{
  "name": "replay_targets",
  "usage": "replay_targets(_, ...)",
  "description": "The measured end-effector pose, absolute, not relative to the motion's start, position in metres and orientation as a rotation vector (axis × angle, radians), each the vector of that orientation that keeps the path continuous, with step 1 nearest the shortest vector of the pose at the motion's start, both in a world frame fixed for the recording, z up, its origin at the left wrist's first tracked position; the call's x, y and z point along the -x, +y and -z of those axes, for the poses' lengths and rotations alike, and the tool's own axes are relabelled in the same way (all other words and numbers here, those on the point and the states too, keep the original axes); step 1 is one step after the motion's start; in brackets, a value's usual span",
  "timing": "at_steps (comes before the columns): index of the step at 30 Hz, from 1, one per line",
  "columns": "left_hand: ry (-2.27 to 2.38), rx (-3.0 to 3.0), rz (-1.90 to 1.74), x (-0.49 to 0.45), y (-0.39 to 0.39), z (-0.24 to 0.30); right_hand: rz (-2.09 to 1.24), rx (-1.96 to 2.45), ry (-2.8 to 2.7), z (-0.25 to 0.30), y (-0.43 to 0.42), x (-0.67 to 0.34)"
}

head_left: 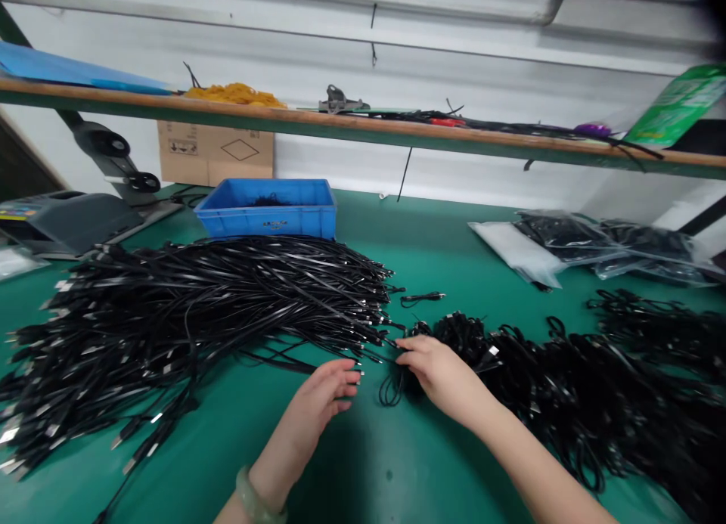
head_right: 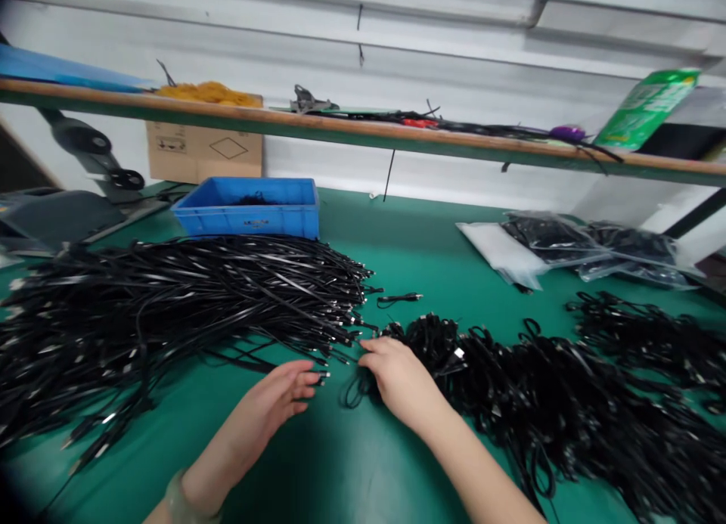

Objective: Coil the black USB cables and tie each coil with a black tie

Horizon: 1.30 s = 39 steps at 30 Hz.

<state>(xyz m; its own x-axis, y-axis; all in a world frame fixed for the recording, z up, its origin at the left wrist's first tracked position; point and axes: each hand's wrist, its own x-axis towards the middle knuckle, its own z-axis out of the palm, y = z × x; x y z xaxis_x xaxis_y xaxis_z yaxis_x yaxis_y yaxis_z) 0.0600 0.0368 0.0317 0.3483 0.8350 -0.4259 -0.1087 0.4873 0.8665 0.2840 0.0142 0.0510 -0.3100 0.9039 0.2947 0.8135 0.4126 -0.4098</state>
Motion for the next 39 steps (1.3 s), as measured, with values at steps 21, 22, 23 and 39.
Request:
replay_targets(21, 1.046, -1.743, -0.342, -0.218, 0.056, -0.024, 0.106, 2.186, -1.760, 0.007, -0.046, -0.333)
replay_targets(22, 1.047, -1.745, -0.328, -0.222, 0.057, -0.022, 0.099, 2.166, -1.751, 0.006, -0.046, -0.334)
replay_targets(23, 1.047, -1.746, -0.315, -0.226, 0.058, -0.021, 0.099, 2.150, -1.746, 0.006, -0.046, -0.335)
replay_targets(39, 0.741, -1.726, -0.327, -0.320, -0.002, -0.023, 0.374, 2.072, -1.881, -0.054, -0.070, -0.434)
